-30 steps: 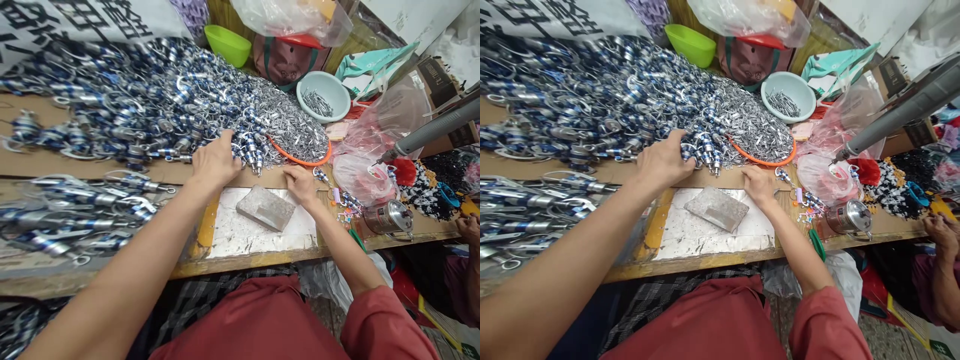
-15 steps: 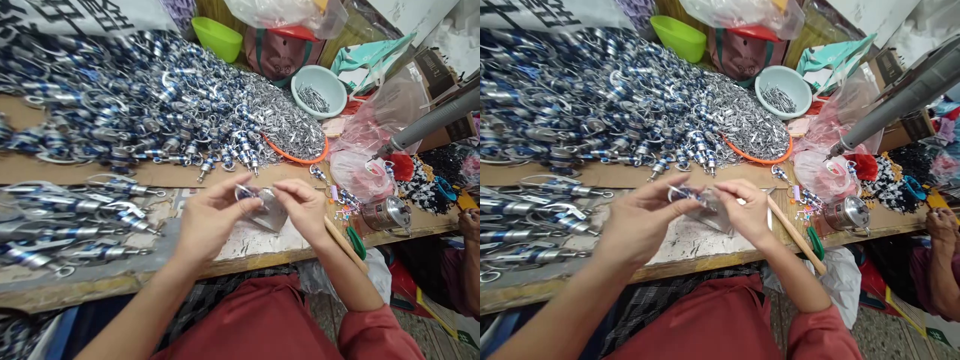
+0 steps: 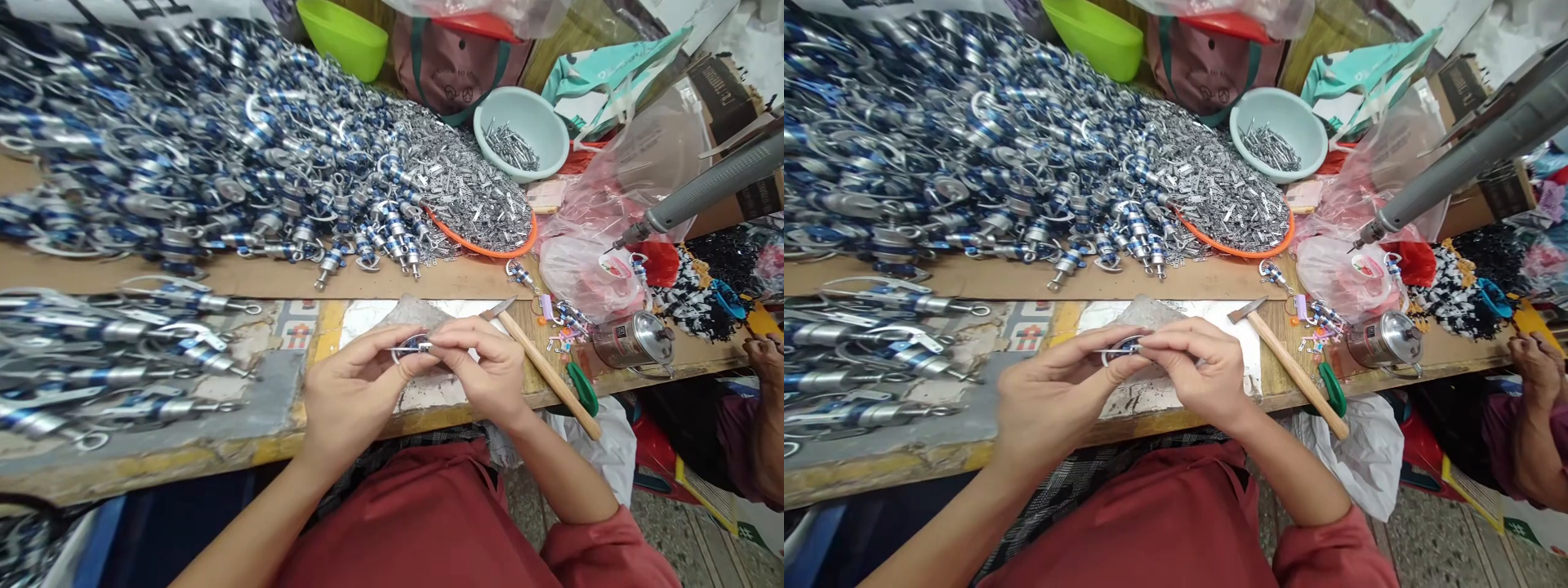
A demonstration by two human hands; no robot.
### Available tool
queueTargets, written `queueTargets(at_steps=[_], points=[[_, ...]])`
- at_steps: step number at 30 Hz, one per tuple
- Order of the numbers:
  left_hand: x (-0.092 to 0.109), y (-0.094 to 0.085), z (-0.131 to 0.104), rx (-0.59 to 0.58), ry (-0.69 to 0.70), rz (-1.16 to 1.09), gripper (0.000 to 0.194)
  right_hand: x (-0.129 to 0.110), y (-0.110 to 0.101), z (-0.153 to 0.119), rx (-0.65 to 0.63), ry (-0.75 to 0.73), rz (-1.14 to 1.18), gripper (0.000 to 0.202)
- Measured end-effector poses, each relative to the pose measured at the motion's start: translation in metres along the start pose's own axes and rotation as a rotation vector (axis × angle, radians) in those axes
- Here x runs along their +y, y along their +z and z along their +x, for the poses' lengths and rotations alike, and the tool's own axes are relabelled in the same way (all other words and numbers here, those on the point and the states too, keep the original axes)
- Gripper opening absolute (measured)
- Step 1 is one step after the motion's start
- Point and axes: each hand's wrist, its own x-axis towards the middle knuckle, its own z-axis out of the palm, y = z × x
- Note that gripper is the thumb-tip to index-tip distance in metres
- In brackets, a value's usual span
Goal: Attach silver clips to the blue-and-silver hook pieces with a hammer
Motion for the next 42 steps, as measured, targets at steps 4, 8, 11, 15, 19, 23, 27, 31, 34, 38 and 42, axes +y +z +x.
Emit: queueTargets(at_steps=[4, 8, 11, 15, 19, 23, 27, 31, 34, 38, 42], points=[[-0.002, -0.001, -0.001, -0.015, 0.035, 0.0, 0.018, 0.001, -0.002, -0.001, -0.023, 0.035, 0.046, 0.009], [-0.005, -0.001, -0.002, -0.042, 0.049, -0.031, 0.022, 0.004, -0.004, -0.004, -0.04, 0.022, 0.03, 0.01], [-0.005, -0.003, -0.002, -0.092, 0.11, -0.004, 0.014, 0.004, -0.006, -0.007, -0.073, -0.051, -0.026, 0.013], [-0.002, -0.006, -0.003, -0.154, -0.025, -0.16, 0.006, 0.008, -0.011, -0.016, -0.068, -0.299, -0.239, 0.021], [0.001, -0.008, -0.002, -0.205, -0.169, -0.289, 0.004, 0.015, -0.021, -0.019, -0.15, -0.609, -0.498, 0.024], [0.006, -0.012, -0.001, -0.205, -0.141, -0.19, 0.008, 0.015, -0.029, -0.016, -0.223, -0.738, -0.583, 0.021], [0.009, -0.016, -0.001, -0.244, -0.094, -0.08, 0.01, 0.011, -0.028, -0.013, -0.162, -0.711, -0.593, 0.022], [0.01, -0.021, -0.001, -0.29, -0.065, -0.024, 0.01, 0.007, -0.025, -0.016, -0.143, -0.699, -0.58, 0.021], [0.013, -0.02, 0.001, -0.319, -0.051, -0.029, 0.009, 0.004, -0.024, -0.021, -0.157, -0.63, -0.56, 0.024], [0.011, -0.015, 0.002, -0.319, -0.156, -0.085, 0.013, 0.0, -0.022, -0.025, -0.165, -0.423, -0.461, 0.02], [0.001, -0.01, -0.005, -0.233, -0.333, -0.166, 0.034, -0.005, -0.022, -0.026, -0.175, -0.224, -0.33, 0.011]])
